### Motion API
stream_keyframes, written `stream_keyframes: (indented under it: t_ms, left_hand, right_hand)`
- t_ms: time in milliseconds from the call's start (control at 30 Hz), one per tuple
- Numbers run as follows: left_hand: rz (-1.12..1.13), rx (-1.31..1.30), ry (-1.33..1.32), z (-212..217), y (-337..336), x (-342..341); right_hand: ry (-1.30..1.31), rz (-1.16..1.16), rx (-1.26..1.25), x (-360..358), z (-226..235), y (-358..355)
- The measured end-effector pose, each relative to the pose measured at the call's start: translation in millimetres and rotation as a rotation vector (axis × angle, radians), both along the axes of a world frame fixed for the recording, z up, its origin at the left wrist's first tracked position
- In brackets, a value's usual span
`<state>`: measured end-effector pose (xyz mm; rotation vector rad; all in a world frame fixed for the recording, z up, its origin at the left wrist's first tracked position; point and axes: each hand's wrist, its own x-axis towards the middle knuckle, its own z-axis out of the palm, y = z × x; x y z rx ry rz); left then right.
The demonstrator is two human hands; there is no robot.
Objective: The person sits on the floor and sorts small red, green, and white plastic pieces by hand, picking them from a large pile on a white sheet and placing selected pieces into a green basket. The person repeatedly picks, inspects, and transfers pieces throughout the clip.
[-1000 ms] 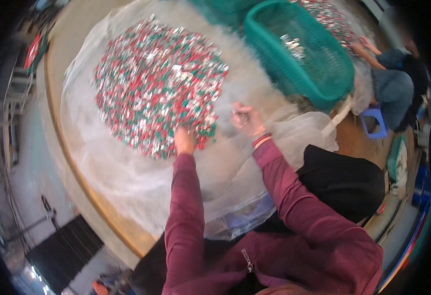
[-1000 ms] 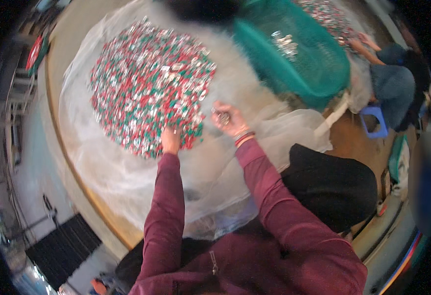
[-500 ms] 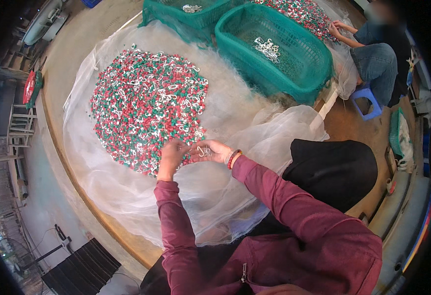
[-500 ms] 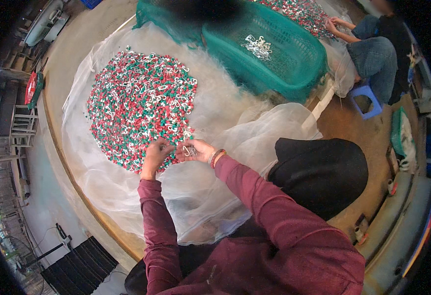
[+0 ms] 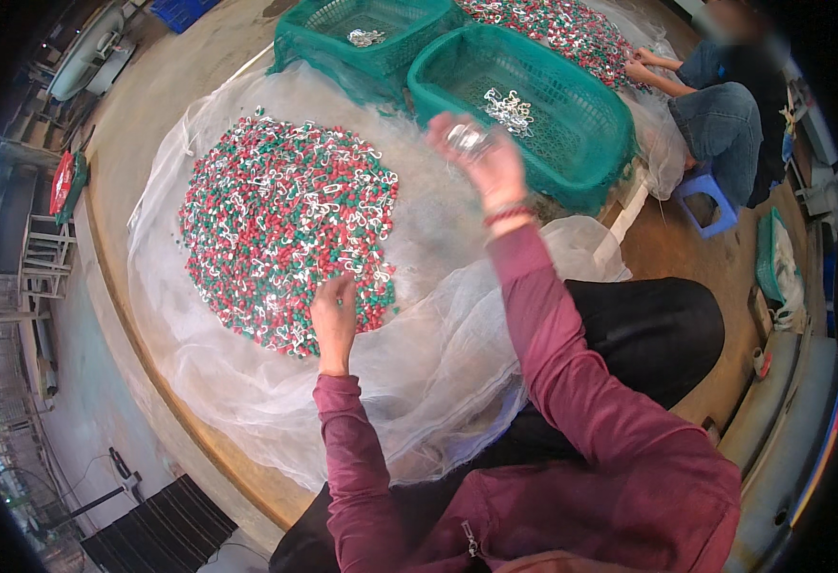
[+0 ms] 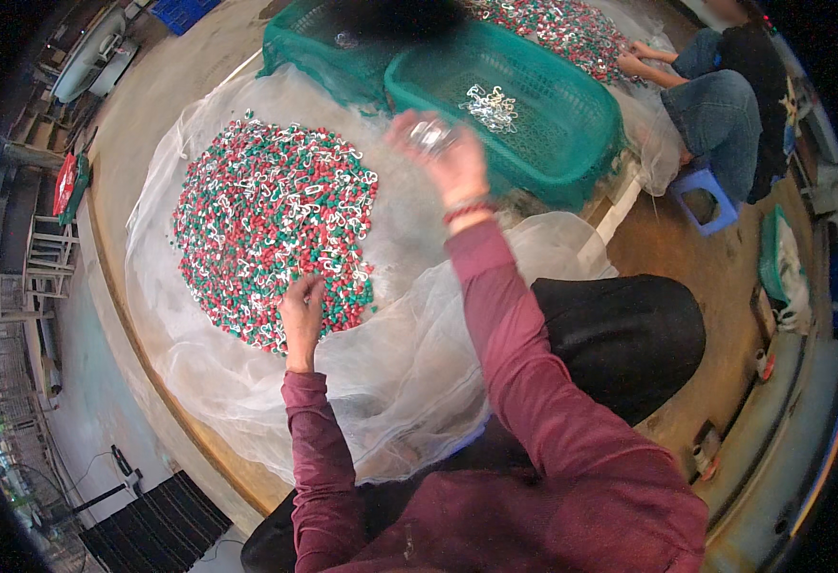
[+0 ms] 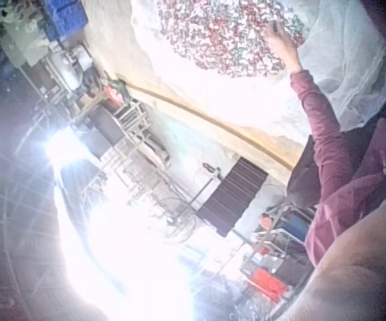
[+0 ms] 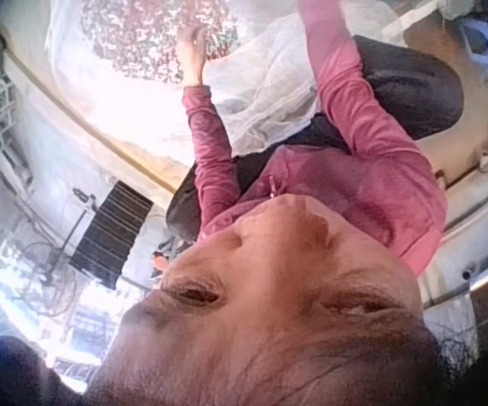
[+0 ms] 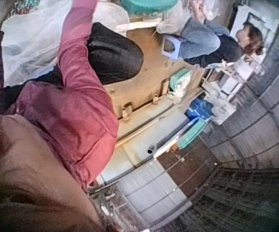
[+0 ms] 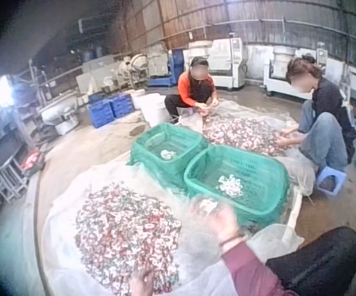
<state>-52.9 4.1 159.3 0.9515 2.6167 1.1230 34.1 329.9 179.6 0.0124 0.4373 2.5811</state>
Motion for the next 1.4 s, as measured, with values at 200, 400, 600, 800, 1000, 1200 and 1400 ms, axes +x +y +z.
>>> stream_keyframes:
  t_ms: [200, 400, 600, 800, 1000, 1200, 1400]
  left_hand:
    - [-0.018, -0.336, 0.02, -68.4, -33.3, 16.0]
    - [-0.314, -0.873, -0.412, -90.6, -40.5, 29.6]
    - [-0.747, -0.776, -1.145, -135.9, -84.5, 72.6]
    - [-0.047, 0.468, -1.621, -149.2, -115.4, 103.9]
    - [1.19, 1.294, -0.627, -166.1, -142.3, -17.4]
    - [1.076, -0.203, -0.258, -180.7, -147.1, -59.4]
    - [0.98, -0.49, -0.368, -183.3, -84.7, -37.5]
  right_hand:
    - [-0.29, -0.449, -0.244, 28.2, -4.2, 40.3]
    - [-0.568, -0.01, 0.022, -10.8, -59.5, -58.5]
    - [-0.813, 0.351, 0.635, -39.1, -75.0, -142.9]
    - [-0.994, 0.661, 0.965, -52.9, -106.9, -213.6]
    - [-1.063, 0.619, 1.257, -59.2, -128.3, -265.3]
    - [-1.323, 0.737, 1.845, -57.5, -144.3, -233.3]
    - [-1.606, 0.513, 2.359, -50.2, -162.0, -212.3]
